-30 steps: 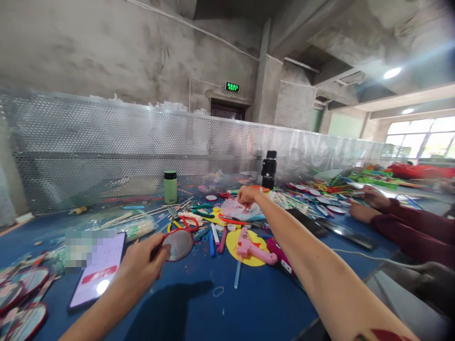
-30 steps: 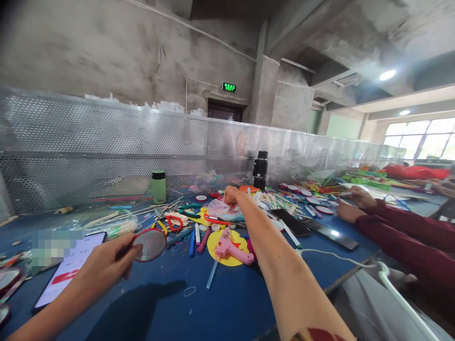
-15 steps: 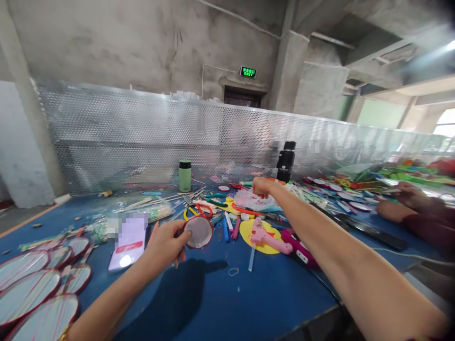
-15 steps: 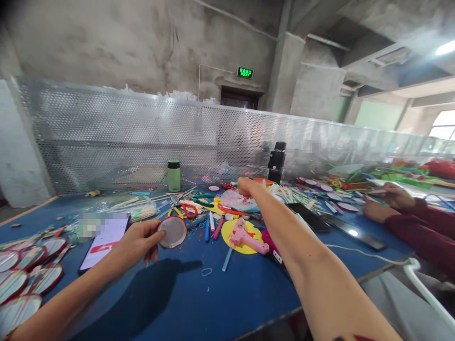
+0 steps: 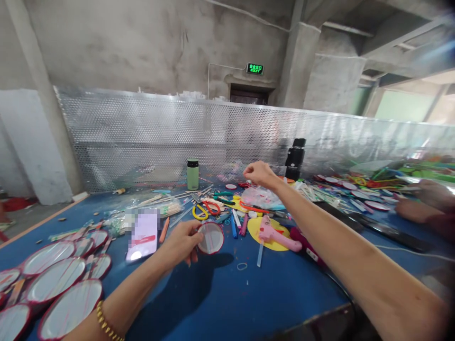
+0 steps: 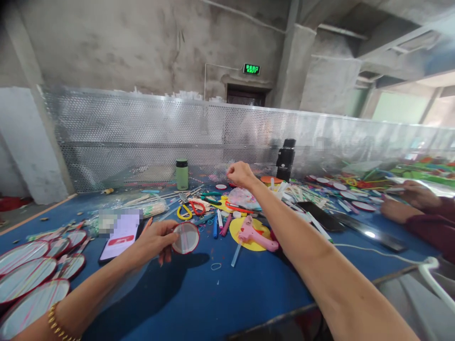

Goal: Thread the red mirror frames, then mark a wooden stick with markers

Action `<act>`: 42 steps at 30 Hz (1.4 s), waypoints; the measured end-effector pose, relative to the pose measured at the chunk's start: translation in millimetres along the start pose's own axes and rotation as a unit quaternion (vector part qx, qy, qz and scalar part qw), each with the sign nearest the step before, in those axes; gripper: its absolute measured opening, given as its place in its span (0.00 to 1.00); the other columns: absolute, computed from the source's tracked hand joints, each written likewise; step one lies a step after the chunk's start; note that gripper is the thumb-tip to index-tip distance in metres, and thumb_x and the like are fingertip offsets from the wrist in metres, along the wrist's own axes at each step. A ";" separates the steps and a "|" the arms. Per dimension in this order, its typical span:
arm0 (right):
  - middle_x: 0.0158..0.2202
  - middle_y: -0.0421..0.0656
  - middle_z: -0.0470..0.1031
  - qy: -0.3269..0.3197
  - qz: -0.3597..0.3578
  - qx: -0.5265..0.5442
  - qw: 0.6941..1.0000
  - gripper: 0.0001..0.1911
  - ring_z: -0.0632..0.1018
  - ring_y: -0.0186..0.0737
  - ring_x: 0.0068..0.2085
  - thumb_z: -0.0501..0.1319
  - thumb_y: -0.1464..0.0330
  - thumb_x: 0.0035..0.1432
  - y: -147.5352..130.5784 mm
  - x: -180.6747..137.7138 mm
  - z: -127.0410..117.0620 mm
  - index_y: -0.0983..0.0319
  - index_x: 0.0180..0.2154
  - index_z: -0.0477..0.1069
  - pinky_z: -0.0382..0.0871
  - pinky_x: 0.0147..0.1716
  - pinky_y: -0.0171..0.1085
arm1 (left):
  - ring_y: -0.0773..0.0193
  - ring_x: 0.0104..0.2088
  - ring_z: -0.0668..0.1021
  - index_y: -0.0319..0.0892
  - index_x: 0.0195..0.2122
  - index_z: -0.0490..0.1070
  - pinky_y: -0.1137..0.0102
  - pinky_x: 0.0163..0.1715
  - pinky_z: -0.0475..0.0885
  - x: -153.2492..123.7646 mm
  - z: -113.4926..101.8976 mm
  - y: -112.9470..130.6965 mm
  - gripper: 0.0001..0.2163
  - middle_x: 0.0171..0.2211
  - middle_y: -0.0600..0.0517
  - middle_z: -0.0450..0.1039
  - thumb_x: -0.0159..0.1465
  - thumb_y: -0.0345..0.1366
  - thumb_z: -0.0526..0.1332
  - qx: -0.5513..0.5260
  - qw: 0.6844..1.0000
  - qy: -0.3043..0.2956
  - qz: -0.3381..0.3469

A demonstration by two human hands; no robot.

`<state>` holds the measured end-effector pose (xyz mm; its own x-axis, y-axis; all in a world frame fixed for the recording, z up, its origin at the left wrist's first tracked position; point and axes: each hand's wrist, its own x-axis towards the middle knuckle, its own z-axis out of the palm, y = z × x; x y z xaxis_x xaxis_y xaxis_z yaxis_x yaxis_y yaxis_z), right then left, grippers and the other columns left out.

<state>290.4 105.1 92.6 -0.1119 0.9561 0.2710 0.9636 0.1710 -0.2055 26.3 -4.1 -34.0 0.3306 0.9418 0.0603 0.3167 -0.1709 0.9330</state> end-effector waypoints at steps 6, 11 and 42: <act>0.35 0.41 0.79 -0.038 -0.126 0.102 0.986 0.06 0.80 0.36 0.35 0.66 0.68 0.64 -67.2 -63.0 35.8 0.66 0.38 0.77 0.77 0.37 0.39 | 0.68 0.17 0.74 0.41 0.28 0.69 0.77 0.15 0.68 -0.2 0.1 0.8 0.06 0.17 0.59 0.68 0.57 0.38 0.60 0.013 1.000 -0.008 0.010; 0.34 0.40 0.79 -0.044 -0.135 0.147 0.979 0.08 0.80 0.36 0.35 0.66 0.67 0.65 -66.7 -75.2 69.4 0.66 0.35 0.75 0.76 0.37 0.39 | 0.69 0.21 0.72 0.39 0.24 0.71 0.74 0.24 0.68 0.6 -6.0 4.6 0.06 0.18 0.57 0.68 0.57 0.33 0.60 0.012 0.999 0.008 0.037; 0.17 0.34 0.72 -0.178 -0.097 0.394 0.896 0.05 0.69 0.28 0.16 0.67 0.71 0.49 -60.8 -89.9 114.2 0.64 0.25 0.73 0.61 0.14 0.27 | 0.65 0.18 0.75 0.38 0.45 0.77 0.72 0.14 0.73 -4.4 5.0 -4.0 0.15 0.28 0.51 0.75 0.60 0.36 0.58 0.035 0.998 -0.037 -0.041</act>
<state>214.1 35.9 -26.6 -0.4641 0.8817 0.0855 0.4618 0.3232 -0.8260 28.0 -9.0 -39.8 0.3652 0.9299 -0.0430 0.4058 -0.1174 0.9064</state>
